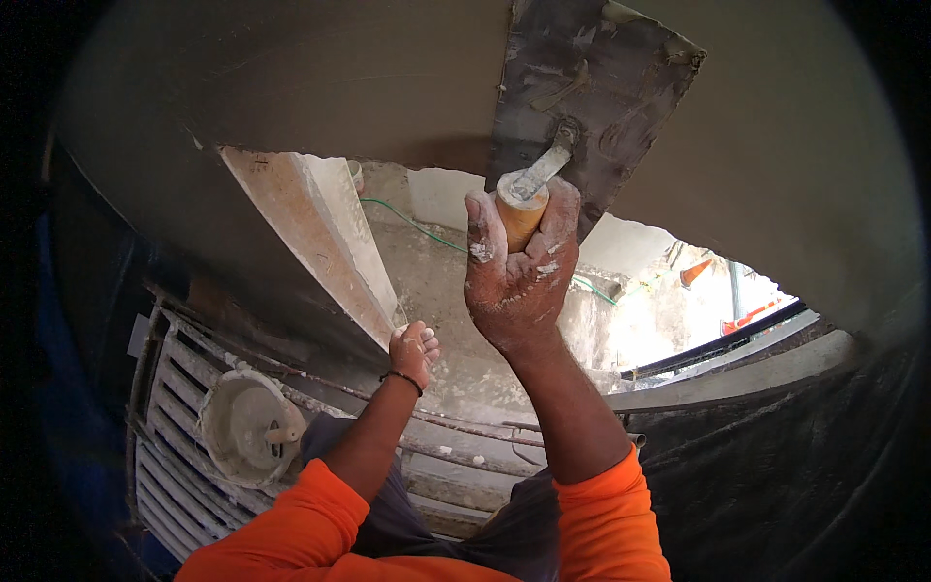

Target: The person applies plaster to a wall using a trowel and hawk, repeatedly scooping material from a bucket and smoothing the surface. The person works on scaffolding, moving along the wall to cover different sections.

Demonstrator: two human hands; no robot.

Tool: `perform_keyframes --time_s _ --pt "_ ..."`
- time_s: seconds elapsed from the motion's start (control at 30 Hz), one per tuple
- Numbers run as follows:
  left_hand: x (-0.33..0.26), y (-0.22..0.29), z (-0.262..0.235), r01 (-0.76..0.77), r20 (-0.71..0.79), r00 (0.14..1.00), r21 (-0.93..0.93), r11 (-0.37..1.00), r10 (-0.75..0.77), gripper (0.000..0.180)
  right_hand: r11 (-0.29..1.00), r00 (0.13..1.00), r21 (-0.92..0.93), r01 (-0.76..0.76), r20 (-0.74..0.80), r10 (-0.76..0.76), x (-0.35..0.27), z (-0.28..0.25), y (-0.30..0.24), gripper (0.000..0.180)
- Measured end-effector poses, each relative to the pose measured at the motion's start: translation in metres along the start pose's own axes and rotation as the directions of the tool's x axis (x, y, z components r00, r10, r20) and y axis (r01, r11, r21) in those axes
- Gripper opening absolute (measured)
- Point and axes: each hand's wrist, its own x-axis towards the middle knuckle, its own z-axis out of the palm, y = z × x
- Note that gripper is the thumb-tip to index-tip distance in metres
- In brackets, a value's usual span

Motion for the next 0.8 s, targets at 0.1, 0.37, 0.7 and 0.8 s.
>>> perform_keyframes --time_s 0.1,0.37,0.7,0.8 --pt "-0.002 -0.003 0.006 -0.002 -0.093 0.996 -0.006 1.000 0.001 0.022 1.000 1.000 -0.004 0.004 0.001 -0.004 -0.003 -0.040 0.016 0.032" --pt "0.000 -0.015 -0.004 0.014 -0.129 0.992 0.144 0.989 0.005 0.014 0.998 0.998 -0.020 -0.056 -0.041 0.056 -0.010 -0.146 0.054 0.036" --pt "0.021 -0.046 -0.024 0.041 -0.107 0.994 0.295 0.955 -0.009 0.027 0.959 0.948 0.221 -0.179 -0.222 0.229 -0.014 -0.261 0.084 0.041" --pt "0.020 -0.053 -0.023 0.016 -0.104 0.994 0.298 0.954 0.015 0.019 0.936 0.892 0.313 -0.158 -0.361 0.271 -0.005 -0.295 0.084 0.042"
